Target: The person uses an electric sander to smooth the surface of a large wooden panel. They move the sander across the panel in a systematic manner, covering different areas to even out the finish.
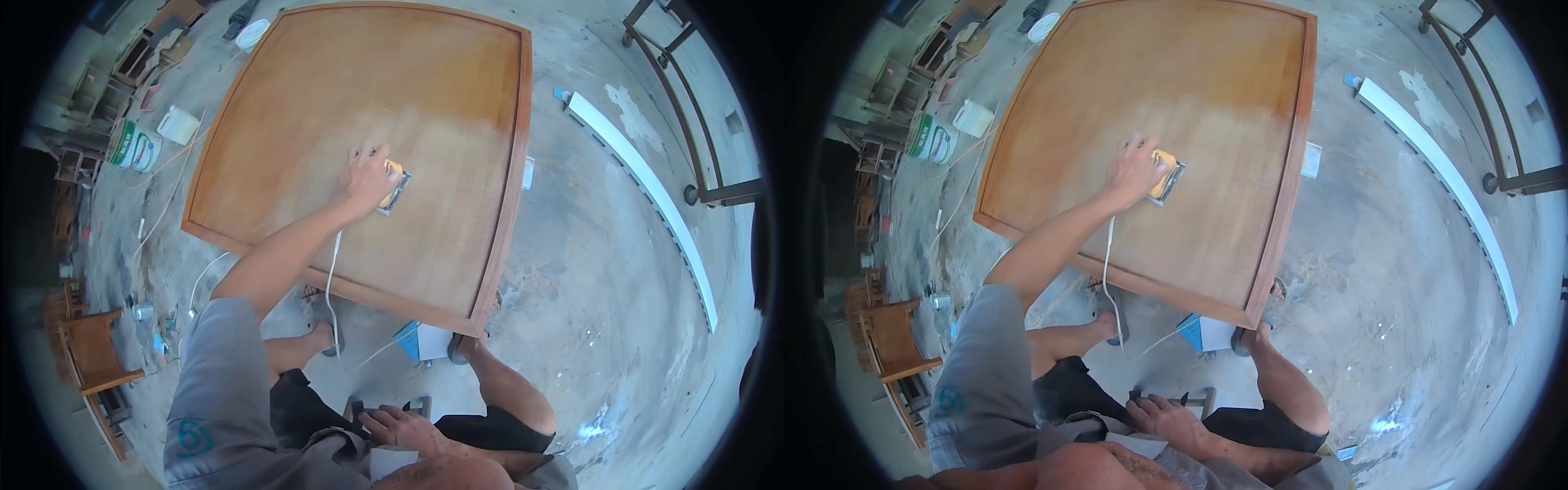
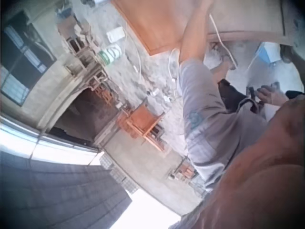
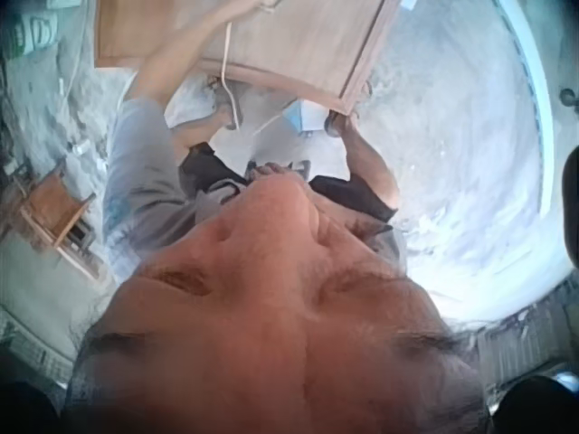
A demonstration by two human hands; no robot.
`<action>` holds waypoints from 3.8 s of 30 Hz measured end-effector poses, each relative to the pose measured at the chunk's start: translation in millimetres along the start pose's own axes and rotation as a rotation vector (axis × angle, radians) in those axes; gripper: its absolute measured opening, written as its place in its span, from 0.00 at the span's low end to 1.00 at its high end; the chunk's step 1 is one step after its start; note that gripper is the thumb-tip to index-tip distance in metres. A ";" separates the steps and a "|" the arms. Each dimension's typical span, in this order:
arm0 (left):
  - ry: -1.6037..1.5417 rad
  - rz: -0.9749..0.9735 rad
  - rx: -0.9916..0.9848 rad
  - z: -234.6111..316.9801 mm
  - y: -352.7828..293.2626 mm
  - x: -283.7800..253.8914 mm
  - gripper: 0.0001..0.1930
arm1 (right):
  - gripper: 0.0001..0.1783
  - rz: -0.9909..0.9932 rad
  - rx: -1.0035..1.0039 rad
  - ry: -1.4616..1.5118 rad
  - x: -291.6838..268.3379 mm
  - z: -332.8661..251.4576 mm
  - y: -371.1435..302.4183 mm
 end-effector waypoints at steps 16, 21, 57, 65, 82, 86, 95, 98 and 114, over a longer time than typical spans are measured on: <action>0.077 0.028 -0.044 14.7 134.3 19.0 0.22 | 0.31 0.022 0.038 -0.026 0.9 12.0 -2.6; 0.077 -0.017 -0.076 -6.5 63.4 -0.2 0.24 | 0.30 0.071 0.009 -0.020 -11.7 -0.6 2.8; 0.056 0.082 -0.075 -8.6 -8.2 -2.8 0.20 | 0.26 0.069 0.023 -0.062 -9.8 3.6 13.0; 0.082 0.017 -0.105 -18.8 -118.4 -28.9 0.19 | 0.25 0.033 0.025 -0.060 -11.4 -2.8 13.1; 0.077 -0.076 -0.172 -33.3 -64.7 -25.9 0.26 | 0.31 0.108 -0.031 -0.104 -28.6 -0.9 42.1; -0.055 -0.095 -0.163 -29.8 -93.0 -25.6 0.24 | 0.43 0.214 0.156 -0.090 -33.9 25.9 59.4; -0.395 -0.492 -0.211 -22.7 -105.0 -31.9 0.19 | 0.60 0.520 0.079 -0.028 -118.5 99.9 211.4; -0.467 -0.472 -0.269 -50.0 -108.1 -16.3 0.18 | 0.59 0.582 0.165 -0.019 -116.1 99.3 254.4; -0.411 -0.723 -1.310 -201.0 -626.8 -61.2 0.23 | 0.37 0.584 0.529 -0.334 -66.1 61.1 376.3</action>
Point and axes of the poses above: each hand's wrist, its own y-axis towards the middle knuckle, its own x-axis out of the palm, z = x × y, the point moved 5 cm from there along y, towards the middle knuckle, and after that the axes turned 6 degrees about z, right-handed, at the moved point
